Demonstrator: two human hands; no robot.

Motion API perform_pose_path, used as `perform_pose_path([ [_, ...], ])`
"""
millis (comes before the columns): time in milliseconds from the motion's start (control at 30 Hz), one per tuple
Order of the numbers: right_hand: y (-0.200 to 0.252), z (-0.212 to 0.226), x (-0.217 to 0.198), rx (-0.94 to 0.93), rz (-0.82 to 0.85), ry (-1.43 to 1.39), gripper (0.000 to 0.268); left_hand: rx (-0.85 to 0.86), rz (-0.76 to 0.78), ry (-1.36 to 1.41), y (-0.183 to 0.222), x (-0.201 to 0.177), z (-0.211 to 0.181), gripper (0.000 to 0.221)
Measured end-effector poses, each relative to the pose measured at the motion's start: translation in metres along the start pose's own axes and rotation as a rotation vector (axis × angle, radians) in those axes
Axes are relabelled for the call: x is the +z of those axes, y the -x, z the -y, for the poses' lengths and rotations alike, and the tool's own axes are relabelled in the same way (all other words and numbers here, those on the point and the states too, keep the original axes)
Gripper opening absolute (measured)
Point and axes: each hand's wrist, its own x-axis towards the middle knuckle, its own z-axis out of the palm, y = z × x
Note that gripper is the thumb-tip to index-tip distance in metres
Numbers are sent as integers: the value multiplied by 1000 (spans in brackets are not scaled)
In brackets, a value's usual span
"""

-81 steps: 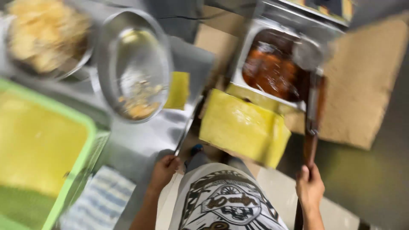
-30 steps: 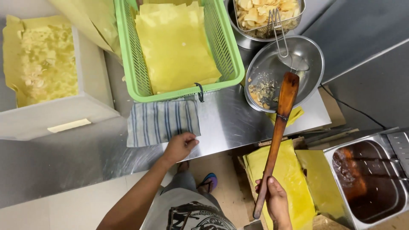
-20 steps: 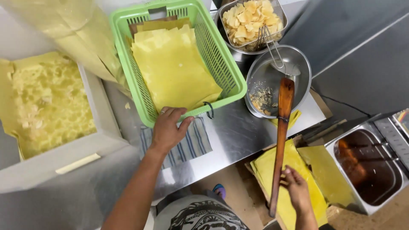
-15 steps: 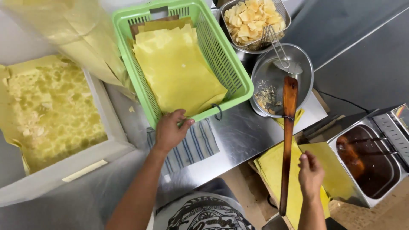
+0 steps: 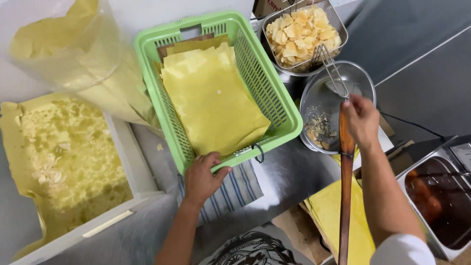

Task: Frying chips in a deep fryer, stirring them with a wooden paddle, and then sorting the fried chips into a container.

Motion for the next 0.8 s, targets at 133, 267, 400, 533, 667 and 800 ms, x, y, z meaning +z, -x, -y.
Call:
perform_pose_path([
  [133,-92,-11,20,125,144,-16,58,-100,32,-14,0,-4,-4,52],
  [267,-147,-6,47,340,549,-567,29,-207,70,-34,0,-6,-7,56],
  [400,-161,19,80,581,851,-983,18,-355,96,-76,1,-6,-10,61],
  [533,-142,73,55,491,677,-839,12,-374,49,-52,2,-8,-13,60],
  [667,-129,79,48,429,597,-750,13,-377,43,-68,2,-9,-19,59],
  [800,-140,49,59,331,588,-743,12,-402,50,-78,4,-10,-19,56],
])
